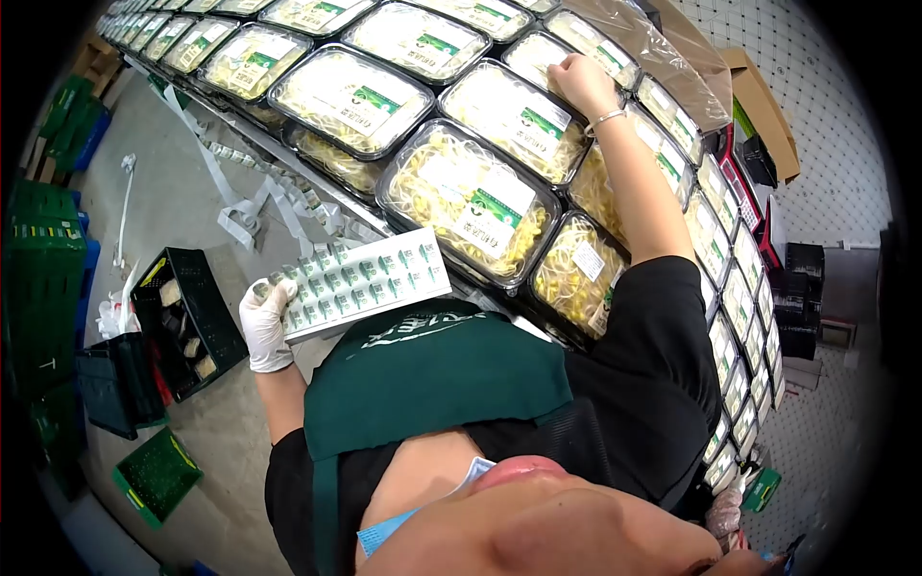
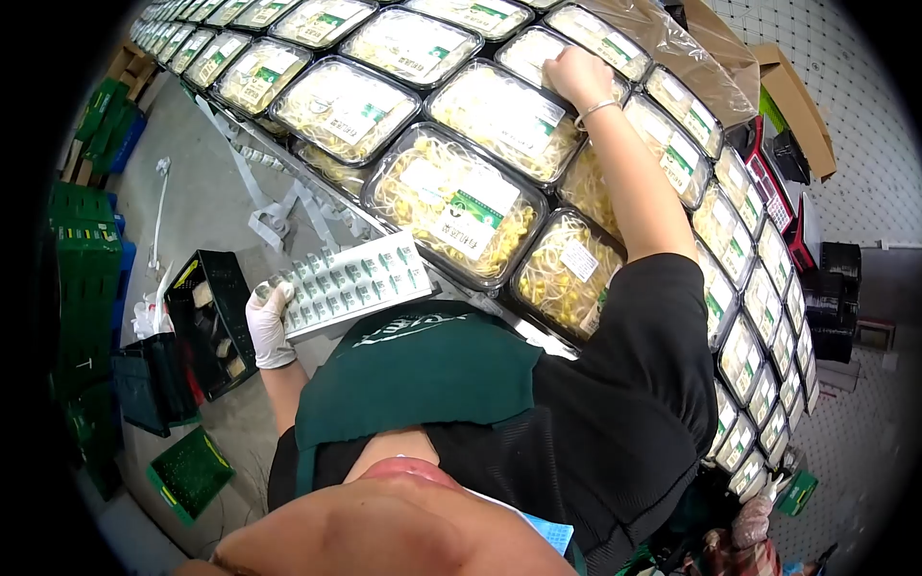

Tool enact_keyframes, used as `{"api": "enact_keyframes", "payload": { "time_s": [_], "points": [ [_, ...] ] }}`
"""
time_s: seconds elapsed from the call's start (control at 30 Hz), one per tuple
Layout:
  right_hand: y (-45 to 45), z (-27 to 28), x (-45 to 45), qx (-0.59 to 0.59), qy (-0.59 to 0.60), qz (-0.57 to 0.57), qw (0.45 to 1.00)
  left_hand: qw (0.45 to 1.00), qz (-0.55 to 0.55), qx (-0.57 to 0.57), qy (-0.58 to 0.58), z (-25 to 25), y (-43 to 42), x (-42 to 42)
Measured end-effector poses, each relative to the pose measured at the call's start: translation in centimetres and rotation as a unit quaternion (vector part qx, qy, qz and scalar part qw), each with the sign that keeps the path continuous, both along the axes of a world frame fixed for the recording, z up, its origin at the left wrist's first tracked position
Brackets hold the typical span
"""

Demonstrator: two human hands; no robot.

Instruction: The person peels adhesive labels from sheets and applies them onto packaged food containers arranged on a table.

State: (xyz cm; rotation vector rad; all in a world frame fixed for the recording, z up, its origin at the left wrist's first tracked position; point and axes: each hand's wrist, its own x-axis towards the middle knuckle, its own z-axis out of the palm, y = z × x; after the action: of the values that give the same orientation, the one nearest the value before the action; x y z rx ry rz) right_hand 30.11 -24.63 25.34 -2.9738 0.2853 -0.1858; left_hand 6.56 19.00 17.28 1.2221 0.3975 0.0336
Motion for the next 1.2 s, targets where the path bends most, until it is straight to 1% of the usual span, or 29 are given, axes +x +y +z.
{"api": "enact_keyframes", "payload": {
  "time_s": [0.07, 0.1, 0.13, 0.2, 0.23, 0.27, 0.33, 0.43, 0.47, 0.53, 0.57, 0.6, 0.67, 0.7, 0.73, 0.8, 0.83, 0.87, 0.9, 0.93, 1.0, 1.03, 1.07, 1.13, 1.2],
  "points": [
    [-0.8, 0.1, -0.2, -0.122, -0.008, 0.003, 0.992, 1.0, 0.018, -0.014, 0.001, 0.3, -0.2, -0.2],
    [-0.5, 1.6, -1.2, -0.191, 0.03, -0.02, 0.981, 1.0, 0.021, -0.014, -0.014, 0.2, 0.0, -0.3],
    [-1.3, 2.5, -1.5, -0.19, 0.059, -0.03, 0.98, 1.0, 0.023, 0.003, 0.001, -0.2, 0.5, -0.4],
    [-4.9, 2.4, -0.1, -0.129, 0.095, -0.012, 0.987, 0.999, 0.039, 0.008, -0.004, -1.2, 1.2, -0.6],
    [-6.1, 2.4, 0.7, -0.039, 0.076, 0.003, 0.996, 0.999, 0.041, 0.006, 0.004, -1.4, 1.4, -0.7],
    [-7.0, 2.2, 1.4, 0.059, 0.003, 0.023, 0.998, 0.999, 0.053, -0.007, 0.008, -1.2, 1.2, -0.8],
    [-6.1, 2.8, 1.6, 0.162, -0.008, 0.023, 0.986, 0.998, 0.053, -0.02, 0.003, -1.2, 1.3, -1.0],
    [-2.0, 1.6, 0.2, 0.111, -0.001, 0.029, 0.993, 0.998, 0.066, -0.011, -0.012, -0.7, 0.9, -1.1],
    [-1.1, 1.4, -0.1, 0.023, -0.011, 0.047, 0.999, 0.998, 0.067, -0.011, -0.011, -0.7, 0.9, -1.2],
    [-0.5, 0.0, -0.4, -0.142, -0.047, 0.099, 0.984, 0.997, 0.071, -0.016, -0.01, -0.7, 0.9, -1.2],
    [-0.9, -0.6, -0.3, -0.156, -0.09, 0.117, 0.977, 0.997, 0.071, -0.016, -0.01, -0.6, 0.9, -1.2],
    [-0.9, 0.2, -0.5, -0.156, -0.089, 0.117, 0.977, 0.997, 0.075, -0.015, -0.01, -0.5, 0.8, -1.2],
    [-1.4, 2.6, -1.1, -0.24, 0.044, 0.021, 0.969, 0.997, 0.077, -0.013, -0.01, -0.5, 1.0, -1.5],
    [-3.1, 2.3, -0.3, -0.241, 0.065, -0.032, 0.968, 0.996, 0.089, 0.0, -0.001, -0.9, 1.4, -1.7],
    [-4.9, 2.5, 0.4, -0.253, 0.047, -0.044, 0.965, 0.995, 0.101, 0.013, 0.005, -1.1, 1.5, -1.8],
    [-8.3, 2.9, 2.8, -0.162, -0.046, -0.064, 0.984, 0.994, 0.105, 0.007, 0.011, -0.9, 1.4, -2.0],
    [-11.3, 1.2, 5.8, 0.008, -0.098, -0.036, 0.994, 0.994, 0.111, 0.006, 0.018, -0.6, 1.2, -2.0],
    [-13.5, -0.5, 8.5, 0.178, -0.147, -0.006, 0.973, 0.993, 0.117, 0.006, 0.025, -0.3, 0.9, -2.1],
    [-12.8, -0.3, 9.5, 0.246, -0.134, -0.031, 0.959, 0.993, 0.117, 0.006, 0.024, 0.0, 0.6, -2.1],
    [-12.3, -1.2, 10.7, 0.197, -0.169, -0.027, 0.965, 0.992, 0.12, 0.021, 0.026, 0.4, 0.4, -2.2],
    [-10.2, -2.0, 11.8, 0.05, -0.143, -0.074, 0.986, 0.991, 0.12, 0.052, 0.013, 0.7, 0.4, -2.6],
    [-8.7, -2.0, 11.3, -0.033, -0.133, -0.063, 0.989, 0.99, 0.13, 0.054, 0.025, 0.7, 0.5, -2.8],
    [-8.6, -2.5, 11.2, -0.071, -0.084, -0.009, 0.994, 0.988, 0.139, 0.057, 0.036, 0.6, 0.7, -3.1],
    [-8.9, -2.4, 10.9, -0.149, -0.048, -0.028, 0.987, 0.987, 0.146, 0.054, 0.029, -0.8, 1.7, -3.7],
    [-9.5, -0.4, 7.9, -0.186, -0.012, -0.123, 0.975, 0.995, 0.098, 0.022, -0.023, -1.3, 2.5, -4.1]
  ]
}}
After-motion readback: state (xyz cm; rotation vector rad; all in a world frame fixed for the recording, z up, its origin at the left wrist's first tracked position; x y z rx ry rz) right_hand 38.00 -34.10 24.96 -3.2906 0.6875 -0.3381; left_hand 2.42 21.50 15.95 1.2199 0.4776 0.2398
